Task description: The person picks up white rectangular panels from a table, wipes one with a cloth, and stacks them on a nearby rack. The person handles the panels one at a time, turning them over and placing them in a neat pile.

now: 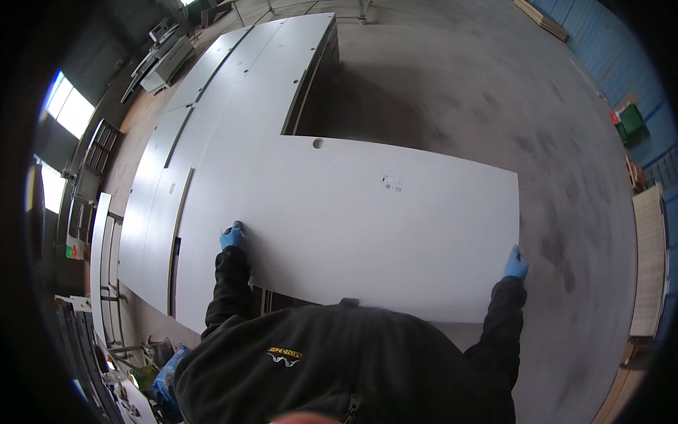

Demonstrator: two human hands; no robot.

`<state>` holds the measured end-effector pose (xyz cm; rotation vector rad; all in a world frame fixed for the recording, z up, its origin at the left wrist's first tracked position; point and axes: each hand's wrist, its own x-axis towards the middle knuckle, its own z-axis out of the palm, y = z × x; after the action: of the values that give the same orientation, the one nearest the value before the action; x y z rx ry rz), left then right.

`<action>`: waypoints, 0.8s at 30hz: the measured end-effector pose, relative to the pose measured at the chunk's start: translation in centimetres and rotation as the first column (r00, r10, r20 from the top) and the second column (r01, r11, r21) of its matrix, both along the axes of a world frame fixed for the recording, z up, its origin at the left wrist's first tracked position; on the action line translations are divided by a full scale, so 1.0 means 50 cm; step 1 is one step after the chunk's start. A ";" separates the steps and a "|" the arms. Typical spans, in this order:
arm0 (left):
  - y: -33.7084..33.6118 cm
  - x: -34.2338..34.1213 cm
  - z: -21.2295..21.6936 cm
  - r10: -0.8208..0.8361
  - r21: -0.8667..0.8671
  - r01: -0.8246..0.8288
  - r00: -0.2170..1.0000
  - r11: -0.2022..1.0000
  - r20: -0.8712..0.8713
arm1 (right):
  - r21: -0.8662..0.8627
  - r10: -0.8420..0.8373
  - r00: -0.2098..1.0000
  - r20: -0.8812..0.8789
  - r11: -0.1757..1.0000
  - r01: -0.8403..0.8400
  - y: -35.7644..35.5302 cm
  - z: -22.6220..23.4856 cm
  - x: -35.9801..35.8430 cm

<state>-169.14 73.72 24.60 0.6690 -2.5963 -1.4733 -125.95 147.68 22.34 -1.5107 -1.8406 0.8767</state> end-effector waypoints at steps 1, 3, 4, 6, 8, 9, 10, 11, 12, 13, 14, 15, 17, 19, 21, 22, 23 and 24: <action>0.034 -0.045 -0.016 0.015 0.011 -0.016 1.000 1.000 0.026 | 0.039 0.047 0.999 -0.006 0.998 -0.047 0.046 0.004 -0.081; 0.100 -0.180 -0.026 0.020 0.000 -0.020 0.997 1.000 0.070 | 0.029 0.093 0.986 -0.138 0.996 -0.090 0.134 0.012 -0.273; 0.129 -0.228 -0.032 0.020 -0.016 -0.019 0.995 1.000 0.094 | 0.051 0.111 0.987 -0.115 0.993 -0.105 0.173 0.019 -0.349; 0.184 -0.338 -0.030 0.030 -0.008 -0.029 0.991 1.000 0.132 | -0.009 0.150 0.987 0.065 0.989 -0.149 0.270 0.043 -0.504; 0.220 -0.423 -0.021 0.051 -0.049 -0.044 0.986 0.998 0.162 | -0.018 0.200 0.972 0.121 0.980 -0.200 0.340 0.048 -0.627; 0.243 -0.475 -0.016 0.066 -0.078 -0.054 0.985 0.996 0.161 | 0.005 0.231 0.972 0.039 0.973 -0.232 0.374 0.047 -0.694; 0.274 -0.534 -0.016 0.081 -0.102 -0.065 0.984 0.993 0.159 | 0.031 0.230 0.973 0.006 0.973 -0.230 0.414 0.044 -0.765; 0.297 -0.584 -0.020 0.091 -0.084 -0.080 0.986 0.993 0.139 | 0.059 0.263 0.965 0.006 0.963 -0.262 0.448 0.037 -0.827; 0.317 -0.631 -0.025 0.104 -0.068 -0.096 0.987 0.993 0.124 | 0.080 0.261 0.963 0.059 0.961 -0.266 0.477 0.026 -0.889; 0.346 -0.682 -0.032 0.120 -0.053 -0.115 0.987 0.992 0.109 | 0.087 0.226 0.963 0.147 0.967 -0.240 0.515 0.014 -0.962; 0.377 -0.733 -0.041 0.138 -0.059 -0.132 0.984 0.989 0.116 | 0.154 0.297 0.953 0.056 0.941 -0.303 0.553 0.003 -1.039; 0.412 -0.785 -0.051 0.158 -0.068 -0.151 0.979 0.986 0.128 | 0.205 0.337 0.942 0.005 0.921 -0.331 0.598 -0.008 -1.123; 0.477 -0.872 -0.066 0.222 -0.040 -0.219 0.967 0.975 0.126 | 0.237 0.396 0.918 -0.020 0.894 -0.380 0.678 -0.025 -1.284; 0.550 -0.965 -0.071 0.283 -0.072 -0.276 0.952 0.959 0.120 | 0.221 0.449 0.893 0.028 0.869 -0.444 0.769 -0.018 -1.466; 0.609 -1.017 -0.070 0.340 -0.118 -0.326 0.932 0.938 0.128 | 0.061 0.442 0.879 0.179 0.887 -0.458 0.849 0.007 -1.629; 0.642 -1.048 -0.068 0.363 -0.138 -0.347 0.925 0.928 0.115 | 0.013 0.423 0.865 0.270 0.897 -0.443 0.889 0.027 -1.723; 0.665 -1.080 -0.061 0.398 -0.144 -0.380 0.908 0.914 0.129 | -0.019 0.451 0.852 0.264 0.886 -0.463 0.918 0.043 -1.808; 0.685 -1.109 -0.057 0.423 -0.153 -0.404 0.897 0.902 0.128 | -0.042 0.460 0.837 0.297 0.882 -0.470 0.941 0.055 -1.889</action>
<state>-224.61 107.95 21.77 1.2746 -2.4116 -1.1599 -220.38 194.71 25.08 -1.2391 -2.5029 0.8565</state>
